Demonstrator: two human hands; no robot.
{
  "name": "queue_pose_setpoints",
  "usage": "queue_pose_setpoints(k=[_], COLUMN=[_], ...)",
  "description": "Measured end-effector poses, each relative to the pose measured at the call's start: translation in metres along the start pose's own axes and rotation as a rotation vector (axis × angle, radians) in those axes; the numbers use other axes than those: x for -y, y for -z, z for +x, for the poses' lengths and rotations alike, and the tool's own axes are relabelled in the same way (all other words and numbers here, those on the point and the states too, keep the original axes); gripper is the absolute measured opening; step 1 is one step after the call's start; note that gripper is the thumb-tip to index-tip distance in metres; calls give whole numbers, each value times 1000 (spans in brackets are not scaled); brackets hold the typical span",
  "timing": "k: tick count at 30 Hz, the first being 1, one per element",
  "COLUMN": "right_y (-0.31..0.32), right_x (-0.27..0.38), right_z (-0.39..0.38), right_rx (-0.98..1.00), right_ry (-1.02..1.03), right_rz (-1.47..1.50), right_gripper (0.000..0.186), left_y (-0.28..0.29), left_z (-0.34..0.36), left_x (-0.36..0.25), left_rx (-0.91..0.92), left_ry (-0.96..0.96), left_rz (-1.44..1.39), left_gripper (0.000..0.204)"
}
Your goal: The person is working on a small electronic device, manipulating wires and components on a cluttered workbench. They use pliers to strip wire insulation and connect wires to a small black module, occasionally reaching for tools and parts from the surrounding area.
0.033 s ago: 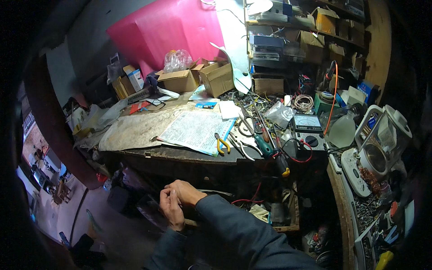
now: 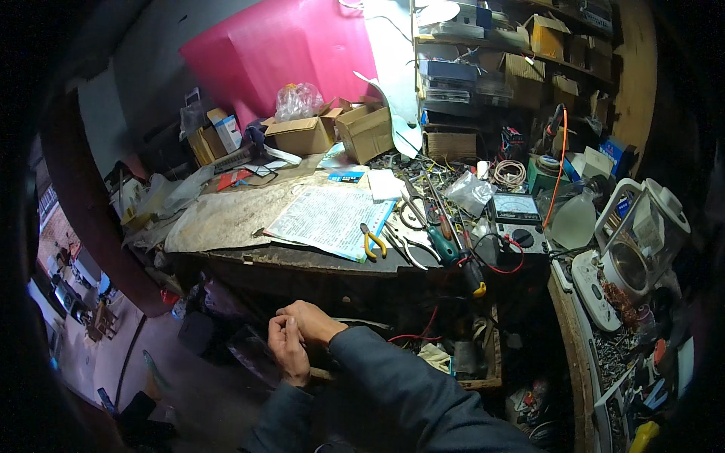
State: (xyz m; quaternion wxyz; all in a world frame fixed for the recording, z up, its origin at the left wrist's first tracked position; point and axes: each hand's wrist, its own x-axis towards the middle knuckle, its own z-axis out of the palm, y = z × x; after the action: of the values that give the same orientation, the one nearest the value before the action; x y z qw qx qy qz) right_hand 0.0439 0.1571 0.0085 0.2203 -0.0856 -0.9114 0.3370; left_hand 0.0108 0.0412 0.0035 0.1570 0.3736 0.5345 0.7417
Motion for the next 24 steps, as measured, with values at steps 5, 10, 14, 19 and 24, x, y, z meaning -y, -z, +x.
queue_pose_setpoints(k=[5, 10, 14, 19, 24], right_y=[6, 14, 27, 37, 49], right_x=[4, 0, 9, -2, 0], right_z=[2, 6, 5, -3, -31], right_rx=[-89, -113, -143, -219, -203], right_ry=[-114, -250, -358, -300, -202], right_rz=[317, 644, 732, 292, -55], right_gripper=[24, 21, 21, 25, 25], left_y=[-1, 6, 12, 5, 1], left_z=[-8, -9, -2, -1, 1], left_x=[-2, -1, 5, -6, -3], left_rx=[-26, 100, 151, 263, 229], left_ry=[14, 85, 110, 25, 2], left_rz=[28, 66, 96, 207, 239], left_gripper=[21, 30, 41, 42, 30])
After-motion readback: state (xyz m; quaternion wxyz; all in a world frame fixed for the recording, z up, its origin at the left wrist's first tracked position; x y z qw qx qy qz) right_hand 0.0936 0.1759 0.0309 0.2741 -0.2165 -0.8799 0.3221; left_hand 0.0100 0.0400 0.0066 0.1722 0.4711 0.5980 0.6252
